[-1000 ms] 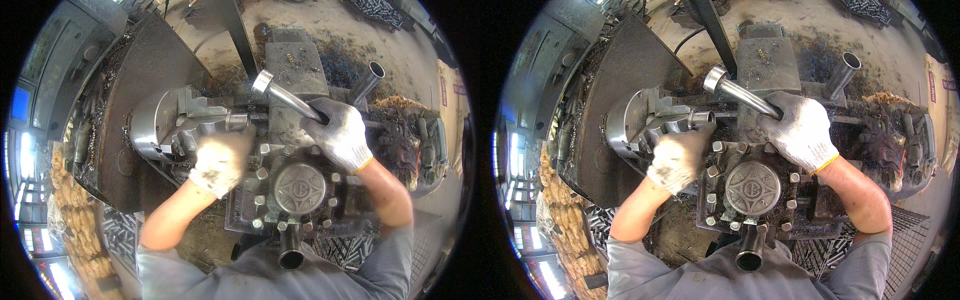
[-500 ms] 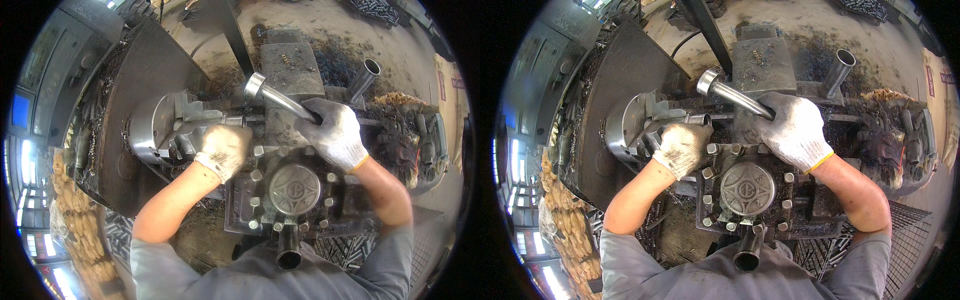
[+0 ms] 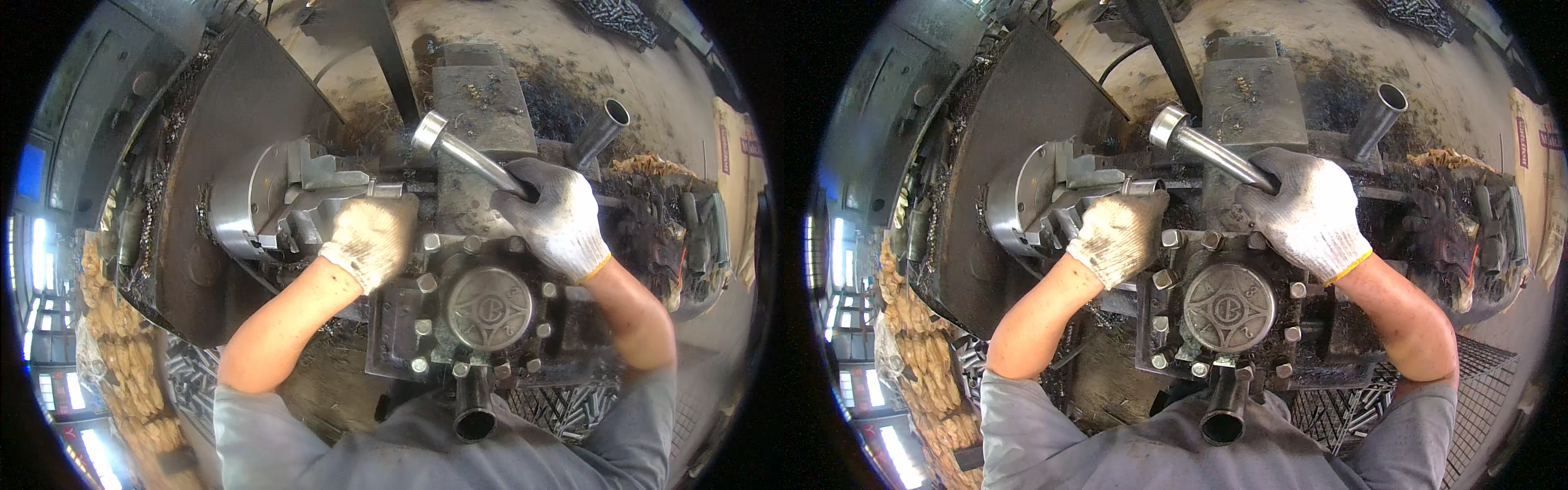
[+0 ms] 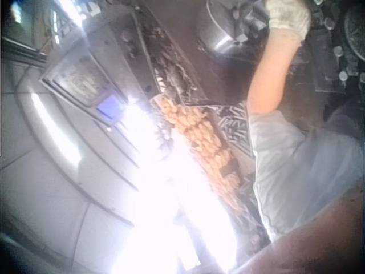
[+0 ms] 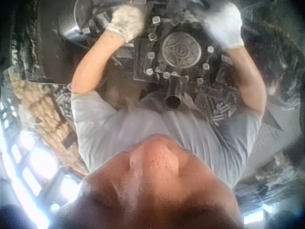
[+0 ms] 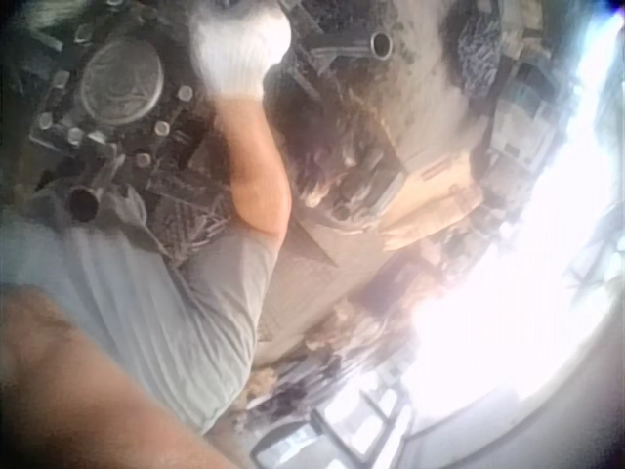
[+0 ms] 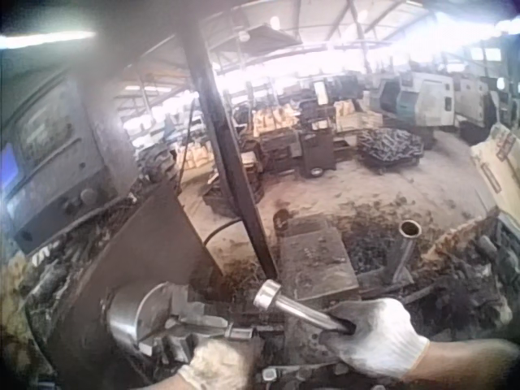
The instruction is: The person repeatedly loads cylindrical metal tubes into a lathe chuck, secures them, and operates the machine to machine the parts. After each cycle, the person removes the finished tubes and places them into a nearby wire basket.
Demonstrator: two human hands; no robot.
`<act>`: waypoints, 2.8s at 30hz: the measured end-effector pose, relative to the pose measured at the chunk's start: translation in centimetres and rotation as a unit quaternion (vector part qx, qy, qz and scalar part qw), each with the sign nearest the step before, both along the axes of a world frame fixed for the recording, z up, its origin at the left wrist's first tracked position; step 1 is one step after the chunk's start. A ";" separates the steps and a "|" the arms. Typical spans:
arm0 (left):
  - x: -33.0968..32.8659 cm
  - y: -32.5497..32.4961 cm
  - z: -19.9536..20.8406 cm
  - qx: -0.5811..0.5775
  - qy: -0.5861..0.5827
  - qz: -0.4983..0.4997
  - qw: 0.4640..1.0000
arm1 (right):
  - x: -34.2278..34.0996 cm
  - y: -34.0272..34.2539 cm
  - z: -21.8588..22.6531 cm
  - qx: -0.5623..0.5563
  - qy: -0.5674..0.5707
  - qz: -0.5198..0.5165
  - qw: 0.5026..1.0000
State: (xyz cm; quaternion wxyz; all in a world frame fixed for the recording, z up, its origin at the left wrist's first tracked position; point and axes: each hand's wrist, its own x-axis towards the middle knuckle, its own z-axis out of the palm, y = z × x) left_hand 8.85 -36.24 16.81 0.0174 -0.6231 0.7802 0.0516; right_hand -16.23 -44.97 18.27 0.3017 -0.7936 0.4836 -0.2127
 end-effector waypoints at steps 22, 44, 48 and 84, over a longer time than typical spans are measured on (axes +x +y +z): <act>7.9 5.0 0.7 -0.124 -0.089 0.173 0.973 | -0.9 -3.5 0.3 -0.164 0.058 0.189 0.966; 8.0 3.7 -0.8 -0.195 -0.157 0.124 0.960 | 1.5 -7.4 -11.1 -0.189 0.105 0.312 0.925; 8.1 3.7 -0.9 -0.182 -0.151 0.133 0.962 | 1.8 -6.8 -10.8 -0.175 0.124 0.296 0.931; 8.3 3.9 -1.3 -0.188 -0.160 0.118 0.962 | 2.6 -6.6 -7.9 -0.149 0.180 0.309 0.922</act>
